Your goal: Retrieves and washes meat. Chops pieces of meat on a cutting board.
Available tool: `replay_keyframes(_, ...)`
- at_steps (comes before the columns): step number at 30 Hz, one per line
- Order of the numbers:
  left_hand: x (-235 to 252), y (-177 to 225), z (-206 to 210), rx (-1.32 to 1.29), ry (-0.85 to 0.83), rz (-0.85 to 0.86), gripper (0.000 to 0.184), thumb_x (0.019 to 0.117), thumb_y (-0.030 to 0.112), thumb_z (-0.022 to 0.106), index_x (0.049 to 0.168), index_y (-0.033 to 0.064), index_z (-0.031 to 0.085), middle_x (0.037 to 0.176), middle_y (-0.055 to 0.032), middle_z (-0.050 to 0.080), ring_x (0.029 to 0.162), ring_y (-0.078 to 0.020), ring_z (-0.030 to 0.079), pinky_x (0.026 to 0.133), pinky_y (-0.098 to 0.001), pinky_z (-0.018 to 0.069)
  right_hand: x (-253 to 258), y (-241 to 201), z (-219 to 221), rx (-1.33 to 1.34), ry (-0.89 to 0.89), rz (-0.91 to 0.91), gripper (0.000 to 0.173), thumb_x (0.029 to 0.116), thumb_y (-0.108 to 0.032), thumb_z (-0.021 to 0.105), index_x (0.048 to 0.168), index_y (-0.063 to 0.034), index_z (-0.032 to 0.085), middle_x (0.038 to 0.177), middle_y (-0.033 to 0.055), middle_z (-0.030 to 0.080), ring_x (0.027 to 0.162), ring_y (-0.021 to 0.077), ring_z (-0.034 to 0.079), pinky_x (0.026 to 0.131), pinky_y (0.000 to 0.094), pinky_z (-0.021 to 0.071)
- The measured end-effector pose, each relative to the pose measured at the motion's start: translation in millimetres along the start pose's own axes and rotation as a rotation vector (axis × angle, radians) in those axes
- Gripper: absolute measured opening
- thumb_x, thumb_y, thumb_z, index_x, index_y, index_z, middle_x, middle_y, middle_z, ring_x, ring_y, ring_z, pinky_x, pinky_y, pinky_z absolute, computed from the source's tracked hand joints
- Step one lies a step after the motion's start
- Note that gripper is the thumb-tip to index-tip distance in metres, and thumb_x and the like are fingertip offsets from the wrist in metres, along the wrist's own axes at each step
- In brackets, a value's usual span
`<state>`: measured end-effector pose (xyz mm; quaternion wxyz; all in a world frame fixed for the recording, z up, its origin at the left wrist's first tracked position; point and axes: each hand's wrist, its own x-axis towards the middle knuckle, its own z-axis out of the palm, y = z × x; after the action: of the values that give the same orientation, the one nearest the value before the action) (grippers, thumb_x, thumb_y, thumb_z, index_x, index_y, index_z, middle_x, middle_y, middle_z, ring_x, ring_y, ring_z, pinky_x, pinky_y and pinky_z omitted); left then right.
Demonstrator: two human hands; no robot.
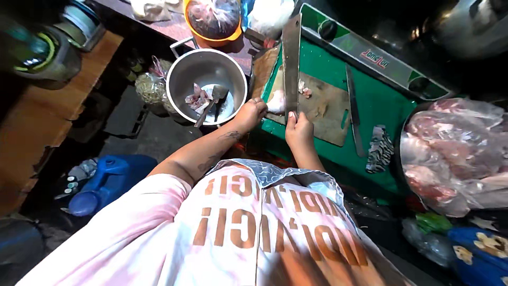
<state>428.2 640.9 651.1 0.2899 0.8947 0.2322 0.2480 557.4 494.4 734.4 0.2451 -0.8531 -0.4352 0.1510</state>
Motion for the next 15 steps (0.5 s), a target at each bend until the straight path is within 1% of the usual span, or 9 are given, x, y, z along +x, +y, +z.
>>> replay_keyframes(3, -1, -5, 2, 0.011, 0.002, 0.055, 0.014, 0.0963, 0.005, 0.064, 0.103, -0.0005, 0.075, 0.116, -0.0203, 0.072, 0.115, -0.0373, 0.067, 0.104, -0.0488, 0.0524, 6, 0, 13, -0.136, -0.101, 0.085, 0.042, 0.1125, -0.034, 0.037, 0.118, 0.0021, 0.058, 0.088, 0.0256, 0.067, 0.085, 0.0442, 0.07, 0.068, 0.0617, 0.0554)
replay_keyframes(6, -1, -8, 2, 0.041, -0.004, 0.094, 0.015, 0.097, 0.004, 0.062, 0.104, -0.0003, 0.074, 0.117, -0.0204, 0.071, 0.117, -0.0381, 0.067, 0.105, -0.0478, 0.0521, 15, -4, 15, -0.166, -0.151, 0.161, 0.039, 0.1119, -0.031, 0.041, 0.118, 0.0013, 0.062, 0.094, 0.0247, 0.07, 0.095, 0.0429, 0.071, 0.08, 0.0615, 0.0552)
replay_keyframes(8, -2, -10, 3, 0.047, -0.016, 0.113, 0.017, 0.098, 0.004, 0.059, 0.105, -0.0003, 0.074, 0.118, -0.0204, 0.071, 0.117, -0.0384, 0.066, 0.105, -0.0479, 0.0518, 15, -4, 10, -0.121, -0.151, 0.174, 0.039, 0.1118, -0.031, 0.042, 0.115, 0.0016, 0.063, 0.092, 0.0242, 0.069, 0.093, 0.042, 0.07, 0.081, 0.0613, 0.0541)
replay_keyframes(9, -2, -10, 4, 0.049, -0.02, 0.117, 0.017, 0.0981, 0.003, 0.059, 0.105, -0.0001, 0.074, 0.119, -0.0202, 0.071, 0.117, -0.0384, 0.066, 0.104, -0.0481, 0.052, 14, -6, 4, -0.098, -0.124, 0.157, 0.04, 0.1117, -0.032, 0.042, 0.113, 0.0021, 0.063, 0.09, 0.0239, 0.069, 0.091, 0.0415, 0.07, 0.08, 0.0611, 0.054)
replay_keyframes(11, -1, -12, 2, 0.047, -0.012, 0.125, 0.016, 0.0982, 0.003, 0.059, 0.104, 0.0, 0.074, 0.118, -0.0196, 0.071, 0.115, -0.0378, 0.067, 0.103, -0.048, 0.0525, 10, -16, -12, -0.027, 0.001, 0.044, 0.042, 0.111, -0.032, 0.043, 0.113, 0.0044, 0.063, 0.087, 0.0226, 0.068, 0.084, 0.0388, 0.07, 0.078, 0.0593, 0.0549)
replay_keyframes(12, -2, -12, 3, 0.044, -0.004, 0.127, 0.016, 0.098, 0.003, 0.06, 0.104, 0.0001, 0.074, 0.117, -0.0193, 0.071, 0.115, -0.0374, 0.067, 0.103, -0.0475, 0.0527, 8, -22, -24, 0.022, 0.1, -0.051, 0.043, 0.1105, -0.032, 0.044, 0.114, 0.0055, 0.064, 0.083, 0.0204, 0.068, 0.077, 0.0348, 0.069, 0.074, 0.0558, 0.0567)
replay_keyframes(13, -2, -12, 4, 0.044, 0.002, 0.131, 0.015, 0.0974, 0.003, 0.06, 0.103, 0.0003, 0.074, 0.116, -0.0192, 0.072, 0.114, -0.0374, 0.067, 0.103, -0.0473, 0.053, 7, -30, -38, 0.083, 0.213, -0.162, 0.042, 0.1103, -0.031, 0.044, 0.114, 0.0066, 0.064, 0.079, 0.0162, 0.066, 0.069, 0.028, 0.068, 0.069, 0.0496, 0.0588)
replay_keyframes(14, -3, -12, 4, 0.044, 0.008, 0.132, 0.015, 0.0971, 0.003, 0.06, 0.102, 0.0002, 0.074, 0.116, -0.0193, 0.072, 0.113, -0.0375, 0.068, 0.102, -0.0473, 0.0533, 5, -42, -55, 0.164, 0.319, -0.263, 0.041, 0.1105, -0.029, 0.045, 0.112, 0.0075, 0.062, 0.077, 0.0122, 0.064, 0.064, 0.0221, 0.066, 0.065, 0.0444, 0.0594)
replay_keyframes(15, -3, -12, 5, 0.045, 0.01, 0.128, 0.015, 0.0971, 0.003, 0.061, 0.101, 0.0005, 0.074, 0.116, -0.0191, 0.072, 0.113, -0.0371, 0.068, 0.102, -0.0469, 0.0536, 1, -56, -74, 0.24, 0.416, -0.342, 0.038, 0.1109, -0.028, 0.045, 0.108, 0.0065, 0.06, 0.075, 0.0083, 0.061, 0.062, 0.0177, 0.064, 0.062, 0.0409, 0.0599)
